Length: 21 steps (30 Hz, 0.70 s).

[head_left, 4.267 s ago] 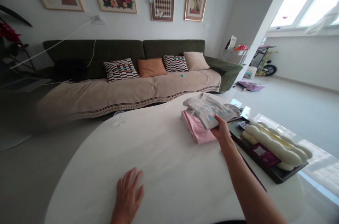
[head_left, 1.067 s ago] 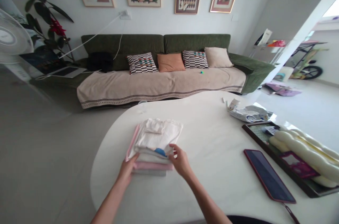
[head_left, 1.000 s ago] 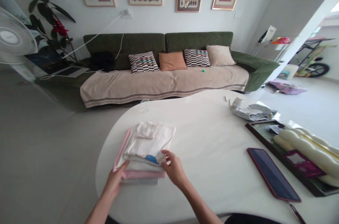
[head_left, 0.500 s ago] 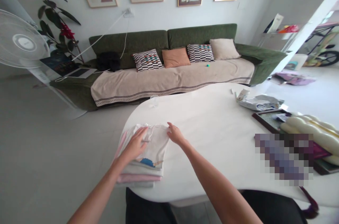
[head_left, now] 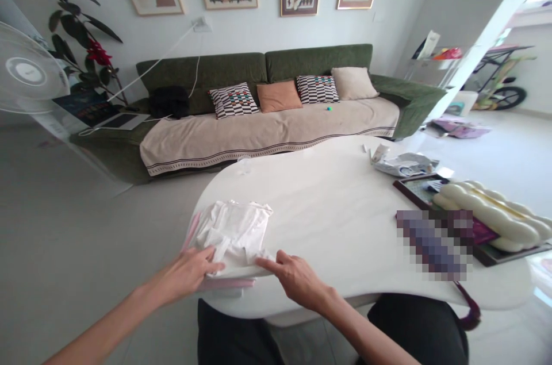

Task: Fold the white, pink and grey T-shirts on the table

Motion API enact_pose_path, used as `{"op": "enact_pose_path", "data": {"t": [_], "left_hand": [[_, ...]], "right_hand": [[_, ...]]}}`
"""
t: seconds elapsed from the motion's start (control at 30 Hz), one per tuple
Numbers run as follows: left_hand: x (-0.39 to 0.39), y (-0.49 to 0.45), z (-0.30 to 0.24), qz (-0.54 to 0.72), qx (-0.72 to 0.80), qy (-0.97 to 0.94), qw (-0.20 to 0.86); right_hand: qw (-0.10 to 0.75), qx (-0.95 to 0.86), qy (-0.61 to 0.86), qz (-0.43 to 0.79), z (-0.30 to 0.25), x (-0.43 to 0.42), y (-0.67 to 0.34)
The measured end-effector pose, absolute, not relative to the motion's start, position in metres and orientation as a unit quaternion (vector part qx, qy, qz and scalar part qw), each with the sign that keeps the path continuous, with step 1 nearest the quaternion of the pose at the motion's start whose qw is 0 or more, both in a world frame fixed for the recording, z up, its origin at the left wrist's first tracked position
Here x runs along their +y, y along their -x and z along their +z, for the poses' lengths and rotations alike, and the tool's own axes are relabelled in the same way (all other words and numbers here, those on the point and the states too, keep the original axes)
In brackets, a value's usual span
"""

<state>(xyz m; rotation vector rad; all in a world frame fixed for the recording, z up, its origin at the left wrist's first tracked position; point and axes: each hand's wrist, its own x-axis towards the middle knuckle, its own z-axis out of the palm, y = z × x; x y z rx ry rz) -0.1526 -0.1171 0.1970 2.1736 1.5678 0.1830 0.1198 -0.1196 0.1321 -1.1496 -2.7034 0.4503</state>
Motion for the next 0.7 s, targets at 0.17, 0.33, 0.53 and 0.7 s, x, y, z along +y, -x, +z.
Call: {"op": "enact_pose_path", "data": {"t": [0.17, 0.33, 0.53, 0.7], "left_hand": [[-0.153, 0.149, 0.232, -0.036, 0.489, -0.846, 0.208], [-0.09, 0.161, 0.292, 0.064, 0.552, -0.825, 0.098], [-0.029, 0.138, 0.382, 0.419, 0.5, -0.753, 0.09], [-0.03, 0.114, 0.398, 0.463, 0.47, -0.747, 0.085]], "right_hand": [[0.046, -0.923, 0.334, 0.185, 0.15, -0.145, -0.149], [0.073, -0.915, 0.37, 0.145, 0.215, -0.095, -0.192], [0.292, -0.818, 0.476, -0.136, 0.348, -0.057, -0.253], [0.308, -0.814, 0.486, -0.083, 0.397, -0.094, -0.301]]}}
